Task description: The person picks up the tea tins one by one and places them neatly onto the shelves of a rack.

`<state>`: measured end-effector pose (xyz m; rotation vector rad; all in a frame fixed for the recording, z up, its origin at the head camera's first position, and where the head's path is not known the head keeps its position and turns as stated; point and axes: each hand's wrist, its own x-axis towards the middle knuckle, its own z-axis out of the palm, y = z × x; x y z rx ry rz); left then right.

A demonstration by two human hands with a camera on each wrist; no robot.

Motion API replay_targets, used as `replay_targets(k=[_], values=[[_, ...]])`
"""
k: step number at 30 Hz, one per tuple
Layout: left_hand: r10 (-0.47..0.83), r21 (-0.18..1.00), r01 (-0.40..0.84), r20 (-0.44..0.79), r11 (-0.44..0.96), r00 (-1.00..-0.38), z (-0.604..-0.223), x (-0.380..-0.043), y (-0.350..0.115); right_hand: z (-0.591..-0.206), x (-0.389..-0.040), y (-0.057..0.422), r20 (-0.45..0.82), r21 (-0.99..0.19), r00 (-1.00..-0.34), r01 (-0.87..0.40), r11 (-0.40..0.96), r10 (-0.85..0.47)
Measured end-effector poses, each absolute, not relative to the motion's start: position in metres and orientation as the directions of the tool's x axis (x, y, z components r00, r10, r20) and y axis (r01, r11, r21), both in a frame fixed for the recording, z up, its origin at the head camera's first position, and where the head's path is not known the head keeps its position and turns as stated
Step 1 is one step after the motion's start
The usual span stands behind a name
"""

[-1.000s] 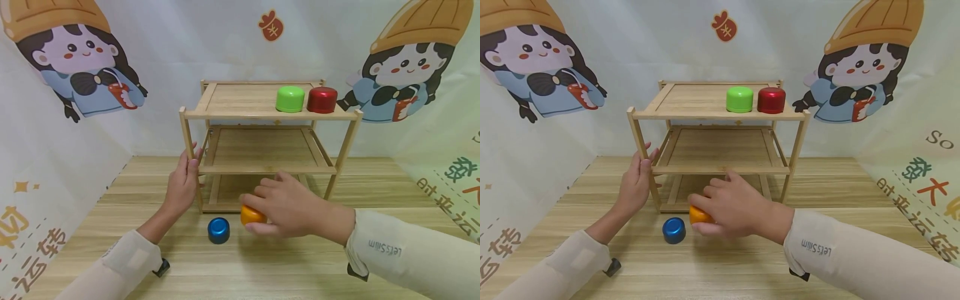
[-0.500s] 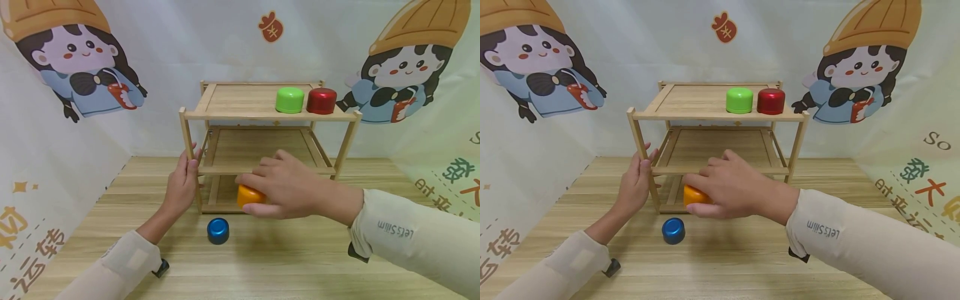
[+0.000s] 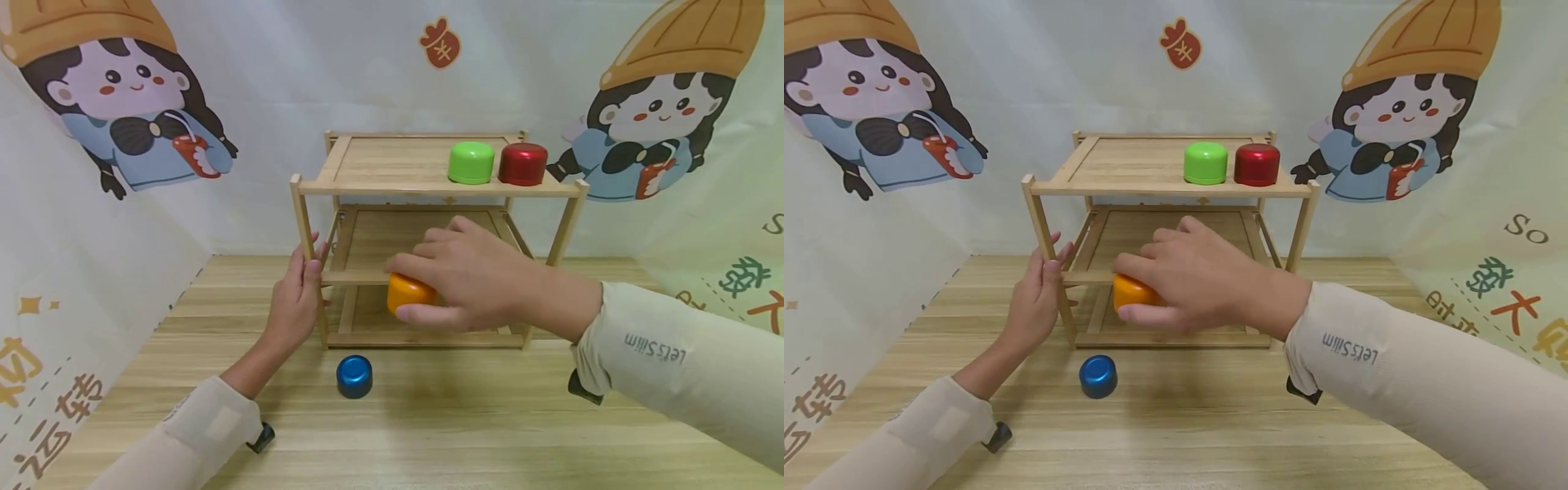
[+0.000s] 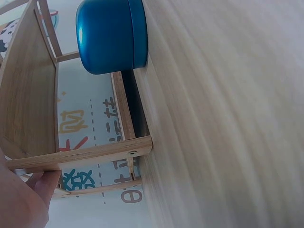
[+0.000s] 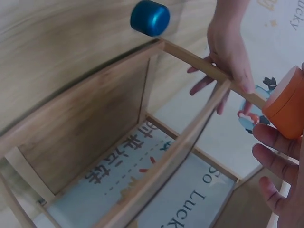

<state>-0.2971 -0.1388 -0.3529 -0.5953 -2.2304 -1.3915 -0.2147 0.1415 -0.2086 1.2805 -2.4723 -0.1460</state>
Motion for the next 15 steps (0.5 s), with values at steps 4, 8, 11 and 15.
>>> replay_targets(k=[4,8,11,15], values=[[0.127,0.712,0.574,0.578,0.404,-0.806,-0.354,-0.298,-0.14,-0.2,-0.216,0.142,0.269,0.231,-0.528,-0.777,0.586,-0.806],[0.124,0.703,0.574,0.582,0.421,-0.804,-0.355,-0.299,-0.14,-0.191,-0.218,0.143,0.277,0.232,-0.527,-0.775,0.588,-0.804],[0.125,0.703,0.574,0.581,0.42,-0.804,-0.355,-0.299,-0.139,-0.182,-0.218,0.143,0.279,0.242,-0.538,-0.763,0.6,-0.796],[0.126,0.703,0.57,0.578,0.425,-0.806,-0.355,-0.3,-0.139,-0.171,-0.221,0.143,0.291,0.25,-0.542,-0.752,0.61,-0.788]])
